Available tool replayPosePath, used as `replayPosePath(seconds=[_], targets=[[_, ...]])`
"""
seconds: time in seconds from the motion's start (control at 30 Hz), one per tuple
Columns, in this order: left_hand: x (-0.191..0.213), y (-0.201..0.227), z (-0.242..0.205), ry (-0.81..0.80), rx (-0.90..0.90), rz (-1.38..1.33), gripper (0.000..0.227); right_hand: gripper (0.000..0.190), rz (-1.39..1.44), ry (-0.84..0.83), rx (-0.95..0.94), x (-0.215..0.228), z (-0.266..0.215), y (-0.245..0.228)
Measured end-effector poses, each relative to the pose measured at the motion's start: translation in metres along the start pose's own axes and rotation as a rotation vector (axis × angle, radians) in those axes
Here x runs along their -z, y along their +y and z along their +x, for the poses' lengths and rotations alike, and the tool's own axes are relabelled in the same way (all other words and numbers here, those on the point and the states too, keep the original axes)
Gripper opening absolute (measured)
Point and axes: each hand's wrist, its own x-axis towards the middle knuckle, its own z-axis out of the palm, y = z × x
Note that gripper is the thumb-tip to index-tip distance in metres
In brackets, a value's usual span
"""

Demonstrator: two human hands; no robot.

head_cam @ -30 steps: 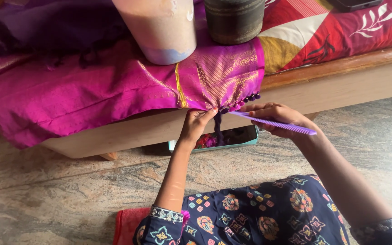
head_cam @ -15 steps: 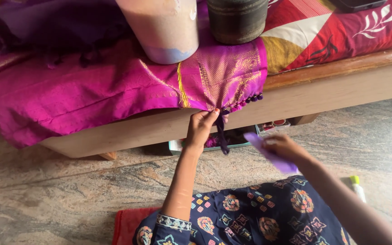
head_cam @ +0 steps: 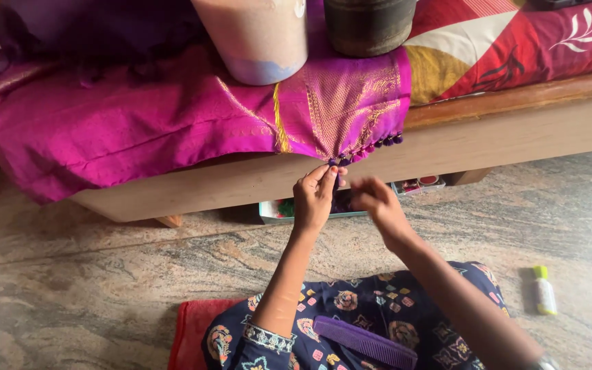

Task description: Tying tassels onto the edge of a saree and trimming the excess thread with scissors.

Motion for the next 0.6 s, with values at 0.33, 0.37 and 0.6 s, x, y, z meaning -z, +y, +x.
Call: replayPosePath(seconds=[0.33,0.37,0.6], targets=[[-0.001,0.014,-0.009,0.142,0.07,0.356,0.024,0.019,0.214,0.056,0.034,-0.036,0.055,-0.03],[-0.002,0.011,-0.011,0.176,0.14,0.317,0.038,0.021,0.221,0.061,0.074,-0.036,0.053,-0.023],[0.019,-0.02,0.022,0.026,0.328,-0.517,0.019,0.019,0.371,0.042,0.158,-0.043,0.047,0.002]])
